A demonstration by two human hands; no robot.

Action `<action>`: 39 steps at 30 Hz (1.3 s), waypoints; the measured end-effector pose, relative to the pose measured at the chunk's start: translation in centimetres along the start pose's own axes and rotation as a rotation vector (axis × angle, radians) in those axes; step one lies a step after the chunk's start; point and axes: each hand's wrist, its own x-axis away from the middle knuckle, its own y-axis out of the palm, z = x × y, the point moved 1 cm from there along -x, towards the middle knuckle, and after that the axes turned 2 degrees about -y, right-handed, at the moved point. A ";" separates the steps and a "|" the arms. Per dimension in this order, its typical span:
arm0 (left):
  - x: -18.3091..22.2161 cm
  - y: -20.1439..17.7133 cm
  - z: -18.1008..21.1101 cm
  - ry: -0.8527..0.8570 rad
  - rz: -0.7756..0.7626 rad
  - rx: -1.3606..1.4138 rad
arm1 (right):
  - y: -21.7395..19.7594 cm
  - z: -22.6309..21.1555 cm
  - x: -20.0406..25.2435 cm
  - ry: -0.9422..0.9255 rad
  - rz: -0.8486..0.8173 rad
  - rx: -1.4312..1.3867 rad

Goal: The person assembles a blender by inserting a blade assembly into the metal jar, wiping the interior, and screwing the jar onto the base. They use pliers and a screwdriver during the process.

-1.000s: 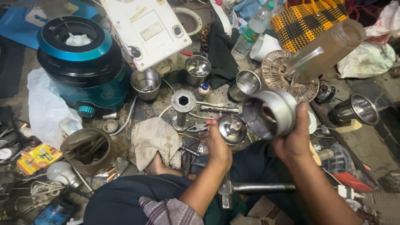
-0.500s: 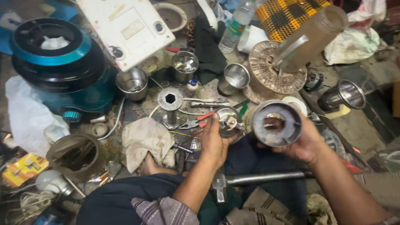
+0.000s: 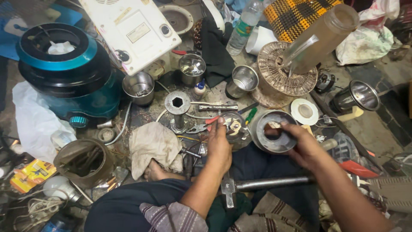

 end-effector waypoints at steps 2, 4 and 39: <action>0.1 -0.1 0.3 0.001 0.037 -0.058 | -2.1 -0.9 -0.1 0.028 0.093 0.243; 0.1 0.2 0.3 0.055 -0.014 0.009 | -4.6 -2.1 0.2 0.070 0.088 0.353; -0.1 0.0 -0.2 -0.154 -0.307 0.346 | 6.1 -3.1 2.1 -0.475 -0.074 0.603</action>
